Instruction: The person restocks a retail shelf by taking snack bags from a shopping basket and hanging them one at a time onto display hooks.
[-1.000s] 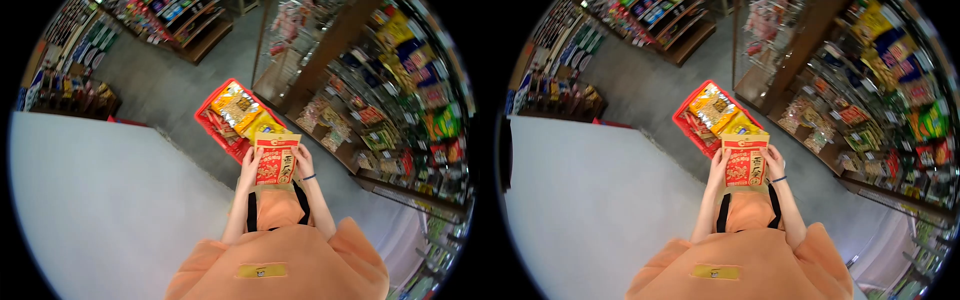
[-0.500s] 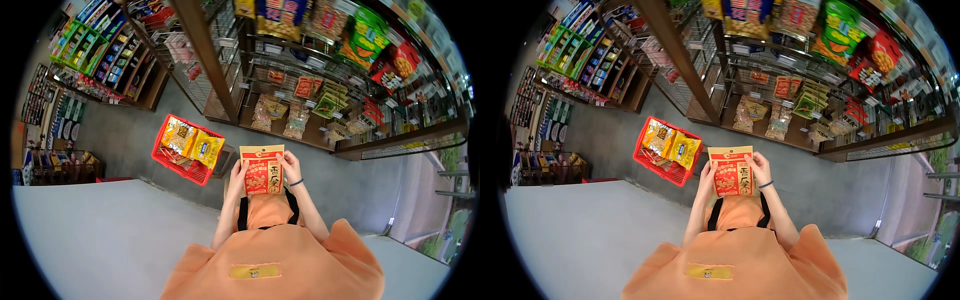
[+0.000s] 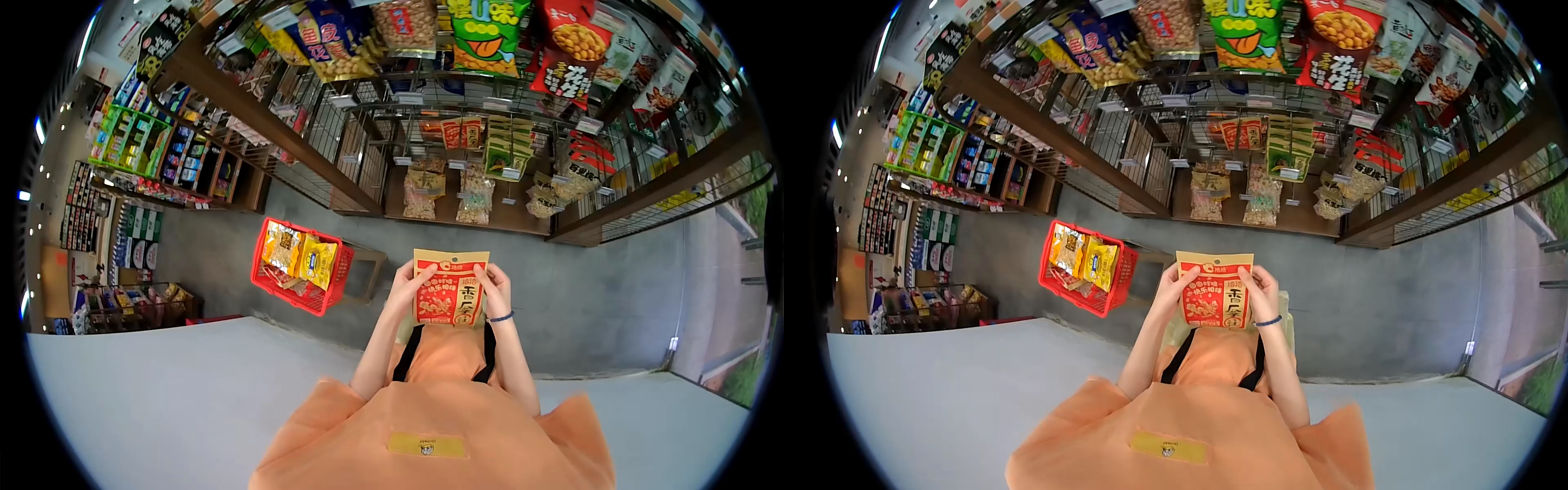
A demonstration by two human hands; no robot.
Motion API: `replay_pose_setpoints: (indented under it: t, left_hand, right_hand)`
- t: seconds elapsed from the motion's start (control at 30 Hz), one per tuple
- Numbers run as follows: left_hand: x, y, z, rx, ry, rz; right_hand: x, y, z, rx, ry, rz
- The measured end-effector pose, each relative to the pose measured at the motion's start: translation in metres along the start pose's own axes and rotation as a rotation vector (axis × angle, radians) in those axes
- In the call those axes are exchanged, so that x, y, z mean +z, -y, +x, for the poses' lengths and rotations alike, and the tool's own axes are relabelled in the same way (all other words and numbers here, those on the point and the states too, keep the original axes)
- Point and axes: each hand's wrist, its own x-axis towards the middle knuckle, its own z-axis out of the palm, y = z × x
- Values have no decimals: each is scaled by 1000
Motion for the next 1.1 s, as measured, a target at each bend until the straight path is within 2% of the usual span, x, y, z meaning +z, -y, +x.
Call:
replay_pose_setpoints:
  t: [0.07, 0.13, 0.4, 0.67, 0.8, 1.1]
  left_hand:
    - [5, 2, 0, -44, 67, 27]
    - [5, 3, -1, -71, 44, 31]
    - [-1, -19, 10, -22, 116, 108]
    - [-29, -30, 37, -81, 66, 71]
    - [-45, -35, 48, -123, 73, 28]
    - [-74, -33, 82, -239, 269, 105]
  right_hand:
    - [-12, -2, -2, -22, 10, 27]
    - [-10, 7, -2, -10, 7, 45]
    - [5, 11, 8, -70, -1, -37]
    - [49, 9, 33, -85, -35, -56]
    - [63, 2, 44, -24, -27, -112]
    - [69, -27, 50, 42, -199, -62]
